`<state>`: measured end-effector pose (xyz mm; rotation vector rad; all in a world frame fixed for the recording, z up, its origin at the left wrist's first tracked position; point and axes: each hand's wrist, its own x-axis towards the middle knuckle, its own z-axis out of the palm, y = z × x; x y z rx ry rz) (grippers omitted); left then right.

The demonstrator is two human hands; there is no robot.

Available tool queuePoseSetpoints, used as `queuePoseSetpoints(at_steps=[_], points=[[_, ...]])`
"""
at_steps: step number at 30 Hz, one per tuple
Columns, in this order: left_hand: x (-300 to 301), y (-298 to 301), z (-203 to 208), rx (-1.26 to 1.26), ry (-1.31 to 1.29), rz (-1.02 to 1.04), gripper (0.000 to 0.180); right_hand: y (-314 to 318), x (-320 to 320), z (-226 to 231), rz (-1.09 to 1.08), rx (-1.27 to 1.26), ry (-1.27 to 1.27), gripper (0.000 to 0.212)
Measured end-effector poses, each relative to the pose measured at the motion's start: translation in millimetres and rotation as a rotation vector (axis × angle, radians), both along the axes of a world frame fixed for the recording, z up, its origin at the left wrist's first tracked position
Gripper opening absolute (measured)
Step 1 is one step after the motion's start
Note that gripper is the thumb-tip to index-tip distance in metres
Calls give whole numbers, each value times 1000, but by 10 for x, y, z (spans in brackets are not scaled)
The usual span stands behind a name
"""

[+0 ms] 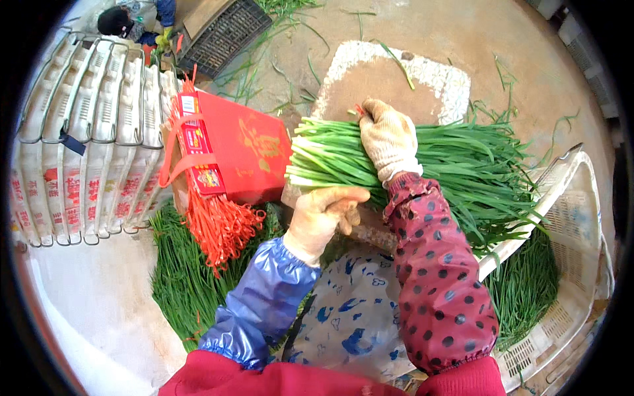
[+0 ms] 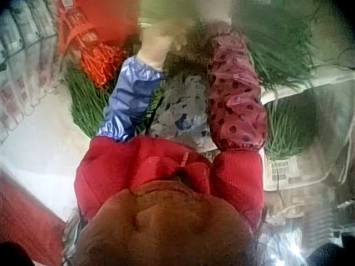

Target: The person sorts through green leeks, removes yellowed or damaged leaves by hand, and bundles them together using red ties on a small stool.

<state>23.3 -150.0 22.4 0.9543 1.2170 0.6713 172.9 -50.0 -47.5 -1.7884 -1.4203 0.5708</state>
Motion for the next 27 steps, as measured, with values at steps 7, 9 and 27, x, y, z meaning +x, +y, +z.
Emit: queuePoseSetpoints(at_steps=[7, 9, 27], points=[[255, 704, -164, 39, 21, 13, 65, 34, 73, 30, 21, -146, 191, 24], [251, 791, -258, 29, 87, -19, 71, 47, 99, -24, 24, -222, 282, 26], [332, 993, -270, -141, 245, -37, 61, 126, 296, -24, 214, -425, 385, 35]])
